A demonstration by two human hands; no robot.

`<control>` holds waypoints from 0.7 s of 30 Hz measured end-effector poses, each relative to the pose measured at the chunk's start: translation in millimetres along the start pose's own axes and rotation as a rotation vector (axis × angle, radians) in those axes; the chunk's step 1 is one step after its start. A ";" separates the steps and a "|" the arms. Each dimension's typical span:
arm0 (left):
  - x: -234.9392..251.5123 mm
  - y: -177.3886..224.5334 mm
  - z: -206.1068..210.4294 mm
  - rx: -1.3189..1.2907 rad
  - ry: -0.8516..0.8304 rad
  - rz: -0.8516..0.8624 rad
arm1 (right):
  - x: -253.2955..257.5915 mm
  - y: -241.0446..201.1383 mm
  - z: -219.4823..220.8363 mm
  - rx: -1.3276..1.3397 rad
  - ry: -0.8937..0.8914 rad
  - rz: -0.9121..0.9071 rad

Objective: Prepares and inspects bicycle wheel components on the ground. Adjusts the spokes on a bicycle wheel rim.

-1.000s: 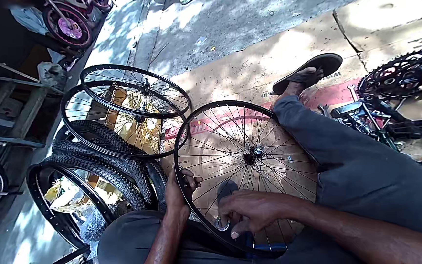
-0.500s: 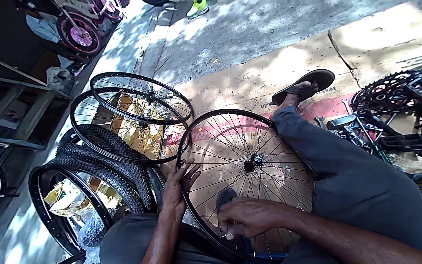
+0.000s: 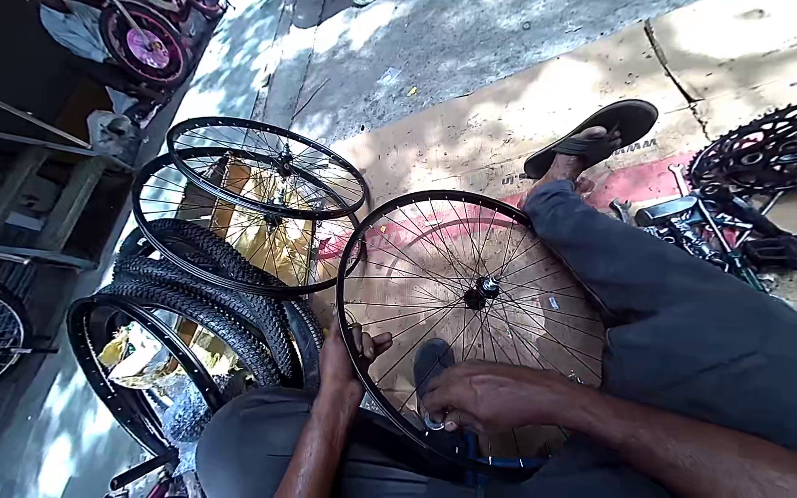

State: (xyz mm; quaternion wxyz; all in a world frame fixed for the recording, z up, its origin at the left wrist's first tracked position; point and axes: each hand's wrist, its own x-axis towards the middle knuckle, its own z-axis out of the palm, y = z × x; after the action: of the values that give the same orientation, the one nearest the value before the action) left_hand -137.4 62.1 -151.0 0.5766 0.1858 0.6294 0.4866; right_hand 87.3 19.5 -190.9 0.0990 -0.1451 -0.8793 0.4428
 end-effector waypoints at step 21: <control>-2.1 2.3 8.0 0.001 0.007 0.010 | 13.2 0.0 15.6 0.008 0.090 0.355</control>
State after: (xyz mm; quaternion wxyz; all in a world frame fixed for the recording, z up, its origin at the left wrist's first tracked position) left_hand -130.3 64.7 -146.9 0.5720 0.1877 0.6308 0.4896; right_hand 70.3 12.4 -199.5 0.0591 -0.3173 -0.8326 0.4501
